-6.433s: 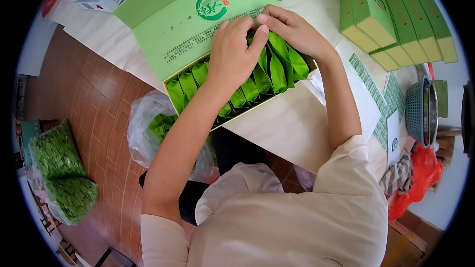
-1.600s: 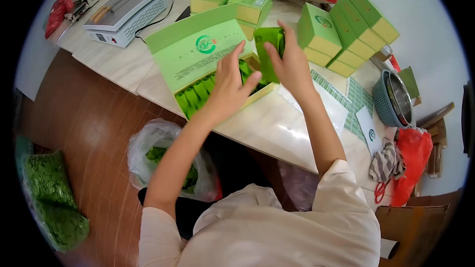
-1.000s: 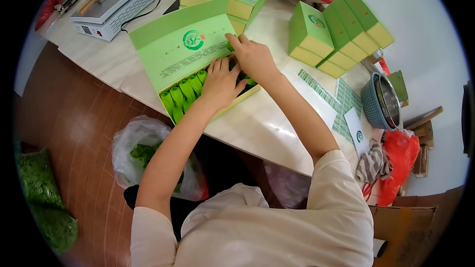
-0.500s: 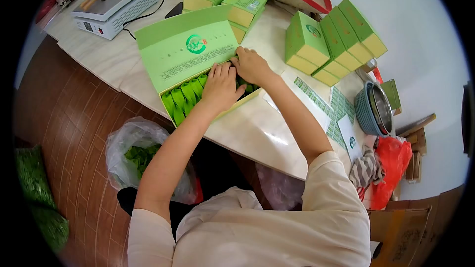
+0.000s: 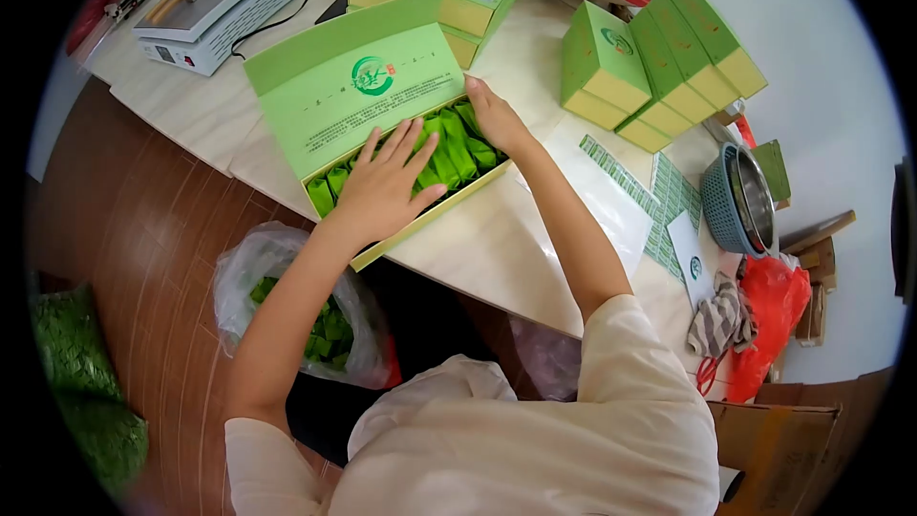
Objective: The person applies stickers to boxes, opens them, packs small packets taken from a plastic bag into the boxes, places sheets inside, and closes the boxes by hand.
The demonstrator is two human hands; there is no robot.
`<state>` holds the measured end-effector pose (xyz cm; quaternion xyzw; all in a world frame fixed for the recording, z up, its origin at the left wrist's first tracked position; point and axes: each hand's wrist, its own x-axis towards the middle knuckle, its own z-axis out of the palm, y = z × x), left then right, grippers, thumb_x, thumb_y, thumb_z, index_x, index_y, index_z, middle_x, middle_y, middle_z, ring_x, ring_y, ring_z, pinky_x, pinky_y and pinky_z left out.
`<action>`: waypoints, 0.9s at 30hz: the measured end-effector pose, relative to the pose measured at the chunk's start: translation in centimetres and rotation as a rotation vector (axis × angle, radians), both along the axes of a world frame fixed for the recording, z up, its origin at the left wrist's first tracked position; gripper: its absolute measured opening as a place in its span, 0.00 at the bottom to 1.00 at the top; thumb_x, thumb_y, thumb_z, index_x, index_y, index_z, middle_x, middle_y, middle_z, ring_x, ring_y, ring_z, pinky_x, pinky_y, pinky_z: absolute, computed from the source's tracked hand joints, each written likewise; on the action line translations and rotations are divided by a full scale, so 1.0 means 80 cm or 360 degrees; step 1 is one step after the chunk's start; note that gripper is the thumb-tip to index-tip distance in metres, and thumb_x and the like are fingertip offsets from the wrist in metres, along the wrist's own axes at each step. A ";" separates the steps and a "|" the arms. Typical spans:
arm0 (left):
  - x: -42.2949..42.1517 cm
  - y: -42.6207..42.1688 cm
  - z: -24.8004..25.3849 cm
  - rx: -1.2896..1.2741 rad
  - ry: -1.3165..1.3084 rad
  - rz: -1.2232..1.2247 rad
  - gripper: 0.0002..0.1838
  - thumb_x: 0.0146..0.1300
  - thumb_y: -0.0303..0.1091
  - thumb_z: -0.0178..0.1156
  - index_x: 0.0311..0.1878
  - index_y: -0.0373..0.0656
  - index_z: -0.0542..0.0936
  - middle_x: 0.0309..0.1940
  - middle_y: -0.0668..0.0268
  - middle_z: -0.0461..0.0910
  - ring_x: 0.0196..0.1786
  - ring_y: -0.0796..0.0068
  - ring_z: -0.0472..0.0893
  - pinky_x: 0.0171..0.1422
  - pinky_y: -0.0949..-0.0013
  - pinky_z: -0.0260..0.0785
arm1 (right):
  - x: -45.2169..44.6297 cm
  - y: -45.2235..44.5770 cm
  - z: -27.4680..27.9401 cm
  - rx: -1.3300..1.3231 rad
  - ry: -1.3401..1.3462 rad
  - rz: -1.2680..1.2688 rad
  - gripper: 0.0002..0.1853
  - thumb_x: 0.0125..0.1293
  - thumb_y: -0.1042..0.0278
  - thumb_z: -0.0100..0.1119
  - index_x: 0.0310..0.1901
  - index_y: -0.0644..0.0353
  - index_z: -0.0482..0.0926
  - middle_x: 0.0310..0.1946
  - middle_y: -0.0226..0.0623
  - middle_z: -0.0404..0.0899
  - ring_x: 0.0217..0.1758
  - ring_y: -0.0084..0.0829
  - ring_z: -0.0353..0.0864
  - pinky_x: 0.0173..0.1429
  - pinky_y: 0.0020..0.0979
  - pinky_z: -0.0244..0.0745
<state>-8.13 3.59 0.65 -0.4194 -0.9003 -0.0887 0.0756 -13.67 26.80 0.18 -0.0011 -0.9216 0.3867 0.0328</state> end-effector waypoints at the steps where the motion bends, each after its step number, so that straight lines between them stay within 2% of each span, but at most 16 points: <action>1: -0.005 0.009 -0.002 0.0046 0.0006 -0.0013 0.36 0.70 0.57 0.39 0.72 0.42 0.54 0.74 0.54 0.49 0.76 0.61 0.47 0.78 0.54 0.33 | 0.007 -0.007 0.002 0.0145 0.0083 -0.0038 0.32 0.73 0.43 0.26 0.67 0.58 0.58 0.54 0.55 0.74 0.57 0.54 0.73 0.61 0.45 0.66; 2: -0.009 0.019 -0.002 0.0094 0.0013 -0.0029 0.36 0.70 0.57 0.39 0.72 0.42 0.54 0.74 0.55 0.49 0.76 0.63 0.47 0.78 0.54 0.32 | 0.013 -0.014 0.006 0.0139 0.0081 -0.0043 0.32 0.73 0.43 0.26 0.67 0.58 0.58 0.54 0.55 0.74 0.57 0.54 0.73 0.61 0.45 0.66; 4: -0.014 0.027 -0.003 0.0063 0.0035 -0.0015 0.35 0.70 0.56 0.39 0.73 0.42 0.53 0.74 0.55 0.49 0.76 0.63 0.48 0.78 0.54 0.33 | 0.021 -0.026 0.009 0.0710 0.0176 -0.0155 0.32 0.73 0.44 0.32 0.66 0.63 0.59 0.48 0.54 0.78 0.48 0.51 0.79 0.52 0.47 0.73; 5: -0.015 0.027 -0.003 0.0071 0.0000 -0.0007 0.35 0.71 0.55 0.38 0.73 0.41 0.53 0.74 0.55 0.49 0.76 0.63 0.48 0.78 0.55 0.33 | 0.018 -0.023 0.000 0.0718 0.0333 -0.0179 0.32 0.71 0.44 0.38 0.65 0.65 0.60 0.42 0.53 0.79 0.41 0.48 0.82 0.44 0.46 0.76; 8: -0.015 0.020 0.007 0.0002 -0.0161 -0.0020 0.34 0.71 0.52 0.39 0.72 0.39 0.53 0.74 0.55 0.48 0.77 0.63 0.47 0.78 0.56 0.34 | 0.021 -0.030 0.004 0.0872 0.0219 -0.0213 0.33 0.70 0.44 0.39 0.65 0.64 0.60 0.42 0.53 0.78 0.41 0.48 0.81 0.44 0.44 0.76; 10: -0.010 0.000 0.011 -0.0024 -0.0244 -0.0064 0.34 0.71 0.51 0.41 0.73 0.38 0.52 0.74 0.55 0.47 0.77 0.61 0.45 0.78 0.56 0.33 | 0.022 -0.028 -0.006 0.1042 0.0484 -0.0254 0.30 0.69 0.48 0.44 0.63 0.64 0.62 0.42 0.51 0.77 0.42 0.46 0.80 0.44 0.43 0.75; 11: -0.005 -0.009 0.016 -0.0086 -0.0275 -0.0056 0.34 0.71 0.51 0.41 0.73 0.39 0.51 0.75 0.55 0.46 0.77 0.61 0.44 0.78 0.58 0.33 | 0.035 -0.018 -0.001 0.1049 0.0447 -0.0350 0.30 0.69 0.48 0.44 0.63 0.64 0.62 0.42 0.51 0.77 0.42 0.46 0.80 0.44 0.43 0.75; 12: -0.005 -0.021 0.011 -0.0034 -0.0272 -0.0069 0.34 0.70 0.49 0.43 0.72 0.37 0.53 0.74 0.53 0.48 0.76 0.59 0.47 0.78 0.56 0.36 | 0.052 -0.015 0.009 0.0962 0.0622 -0.0304 0.27 0.68 0.52 0.48 0.61 0.63 0.65 0.43 0.50 0.77 0.44 0.46 0.79 0.46 0.42 0.74; 13: -0.002 -0.029 0.016 0.0016 -0.0329 -0.0078 0.33 0.72 0.47 0.40 0.74 0.41 0.50 0.75 0.55 0.46 0.77 0.60 0.44 0.78 0.59 0.34 | 0.068 -0.007 0.012 0.0871 0.0804 -0.0246 0.24 0.66 0.56 0.52 0.59 0.61 0.68 0.43 0.49 0.77 0.47 0.47 0.78 0.48 0.41 0.74; 14: -0.001 -0.028 0.013 0.0006 -0.0340 -0.0130 0.33 0.72 0.47 0.40 0.74 0.41 0.50 0.75 0.55 0.46 0.77 0.60 0.44 0.78 0.59 0.34 | 0.086 0.010 0.008 0.0881 0.0780 -0.0295 0.24 0.66 0.56 0.52 0.59 0.61 0.68 0.43 0.49 0.77 0.47 0.47 0.78 0.48 0.41 0.74; 16: -0.001 -0.028 0.009 -0.0043 -0.0082 -0.0119 0.32 0.72 0.46 0.40 0.74 0.44 0.50 0.74 0.56 0.47 0.77 0.61 0.46 0.78 0.59 0.35 | 0.131 0.062 0.003 0.0724 0.1179 -0.0400 0.18 0.62 0.64 0.59 0.53 0.60 0.74 0.46 0.46 0.77 0.49 0.46 0.76 0.50 0.40 0.73; 19: -0.005 -0.010 0.013 0.0050 -0.0080 -0.0188 0.29 0.72 0.46 0.41 0.72 0.45 0.56 0.73 0.57 0.51 0.76 0.62 0.49 0.78 0.58 0.37 | 0.219 0.173 -0.016 0.0890 0.0995 -0.0760 0.15 0.59 0.69 0.62 0.48 0.60 0.77 0.46 0.44 0.77 0.50 0.47 0.75 0.53 0.41 0.71; 22: -0.010 -0.006 0.011 0.0180 -0.0152 -0.0235 0.27 0.72 0.46 0.42 0.70 0.44 0.62 0.72 0.58 0.56 0.75 0.62 0.52 0.77 0.57 0.39 | 0.322 0.275 -0.023 0.1162 0.0594 -0.1101 0.14 0.60 0.66 0.61 0.47 0.60 0.76 0.46 0.45 0.77 0.51 0.47 0.75 0.55 0.40 0.70; 25: -0.018 -0.006 0.006 0.0269 -0.0215 -0.0247 0.25 0.72 0.45 0.42 0.68 0.44 0.65 0.71 0.60 0.59 0.74 0.63 0.55 0.77 0.58 0.40 | 0.402 0.375 -0.051 0.1223 0.0471 -0.1480 0.16 0.62 0.59 0.57 0.47 0.60 0.77 0.45 0.46 0.77 0.49 0.47 0.76 0.52 0.44 0.71; 27: -0.014 -0.005 0.008 0.0290 -0.0238 -0.0219 0.23 0.72 0.43 0.41 0.66 0.43 0.68 0.70 0.61 0.61 0.74 0.63 0.56 0.77 0.58 0.40 | 0.433 0.415 -0.061 0.1309 0.0343 -0.1580 0.16 0.63 0.57 0.55 0.46 0.60 0.77 0.44 0.46 0.77 0.49 0.47 0.76 0.51 0.44 0.71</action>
